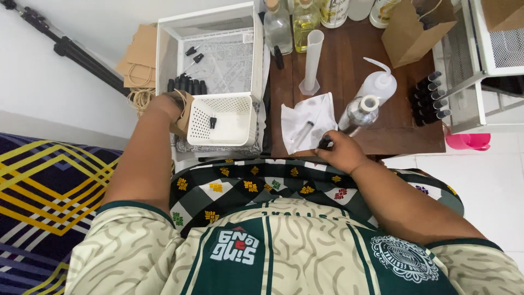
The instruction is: Assembling perfume sprayer components and filling bottles using a syringe
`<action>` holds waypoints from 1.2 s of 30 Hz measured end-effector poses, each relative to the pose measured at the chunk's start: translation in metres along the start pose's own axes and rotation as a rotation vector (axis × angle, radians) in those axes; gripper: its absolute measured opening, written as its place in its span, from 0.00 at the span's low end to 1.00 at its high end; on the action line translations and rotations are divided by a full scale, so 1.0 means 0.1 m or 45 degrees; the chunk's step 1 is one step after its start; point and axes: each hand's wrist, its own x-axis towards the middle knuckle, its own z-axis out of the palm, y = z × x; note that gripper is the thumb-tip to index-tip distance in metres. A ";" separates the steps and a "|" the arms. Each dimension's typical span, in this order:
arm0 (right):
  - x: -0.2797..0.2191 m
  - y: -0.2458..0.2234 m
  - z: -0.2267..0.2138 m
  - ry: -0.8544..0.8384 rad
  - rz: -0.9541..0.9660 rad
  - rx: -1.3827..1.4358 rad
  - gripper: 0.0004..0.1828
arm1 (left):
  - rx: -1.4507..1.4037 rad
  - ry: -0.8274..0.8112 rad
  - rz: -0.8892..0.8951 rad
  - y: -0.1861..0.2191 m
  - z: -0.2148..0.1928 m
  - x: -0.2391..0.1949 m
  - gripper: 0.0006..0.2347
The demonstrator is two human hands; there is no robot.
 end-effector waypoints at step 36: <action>-1.17 -2.79 -0.14 -0.079 -1.528 0.037 0.21 | -3.448 -0.846 0.669 1.19 0.07 -2.77 0.11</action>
